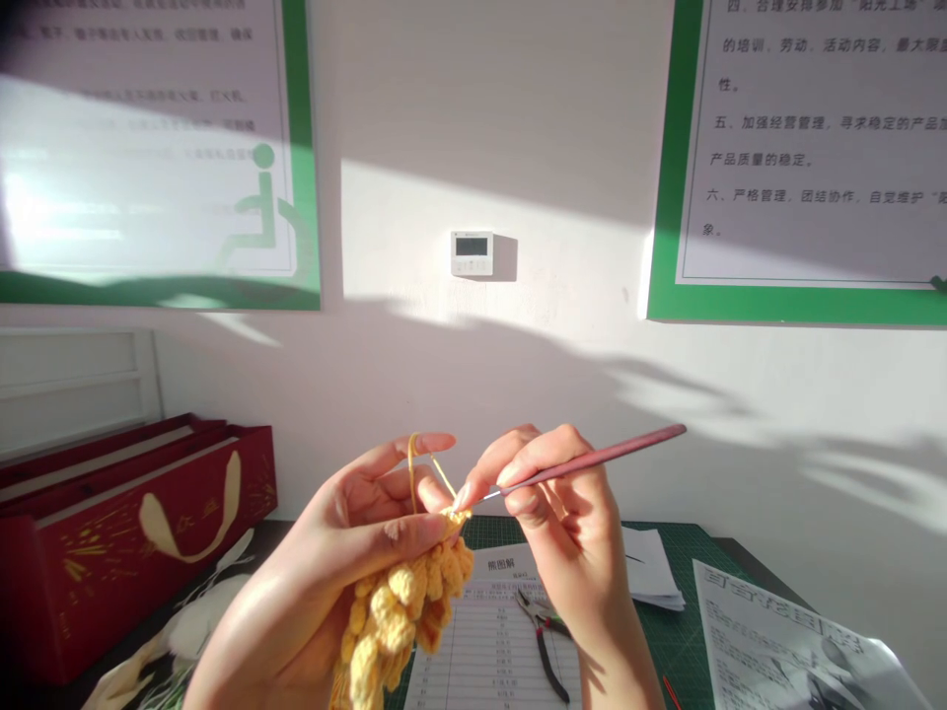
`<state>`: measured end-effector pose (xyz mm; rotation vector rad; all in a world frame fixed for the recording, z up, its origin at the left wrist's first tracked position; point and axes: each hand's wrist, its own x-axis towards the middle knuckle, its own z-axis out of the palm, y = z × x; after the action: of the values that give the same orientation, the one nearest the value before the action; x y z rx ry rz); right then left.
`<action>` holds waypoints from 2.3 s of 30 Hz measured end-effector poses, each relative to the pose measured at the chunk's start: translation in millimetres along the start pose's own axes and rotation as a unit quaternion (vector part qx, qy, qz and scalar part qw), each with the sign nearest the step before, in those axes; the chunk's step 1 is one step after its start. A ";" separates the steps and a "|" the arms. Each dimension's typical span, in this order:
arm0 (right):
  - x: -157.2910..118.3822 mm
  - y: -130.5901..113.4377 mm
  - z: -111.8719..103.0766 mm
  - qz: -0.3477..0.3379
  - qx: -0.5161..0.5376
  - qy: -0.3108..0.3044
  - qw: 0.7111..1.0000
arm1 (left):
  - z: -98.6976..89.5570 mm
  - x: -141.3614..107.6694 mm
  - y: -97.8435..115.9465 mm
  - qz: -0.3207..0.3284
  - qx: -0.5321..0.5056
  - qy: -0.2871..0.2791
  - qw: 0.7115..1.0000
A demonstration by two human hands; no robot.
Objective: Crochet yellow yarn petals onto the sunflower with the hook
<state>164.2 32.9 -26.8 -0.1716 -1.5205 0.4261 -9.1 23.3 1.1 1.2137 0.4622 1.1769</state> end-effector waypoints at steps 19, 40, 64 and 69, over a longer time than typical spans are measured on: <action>3.2 4.7 4.9 -0.276 -0.275 -0.080 0.918 | 5.1 -5.9 -1.7 0.012 -0.035 0.029 0.999; -9.0 15.6 30.9 -0.300 -0.395 0.052 0.867 | 24.7 -9.0 -12.0 0.178 -0.002 0.150 0.973; 3.7 13.5 24.1 0.270 0.202 0.094 0.937 | 2.0 -5.7 1.1 0.063 -0.004 0.050 0.997; 1.4 17.9 26.9 0.277 0.203 0.079 0.936 | 3.0 -4.5 0.1 0.071 -0.020 0.059 0.996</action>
<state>134.7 45.7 -30.6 -0.3016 -1.1784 1.1387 -8.4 18.0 1.0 1.1604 0.4439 1.3783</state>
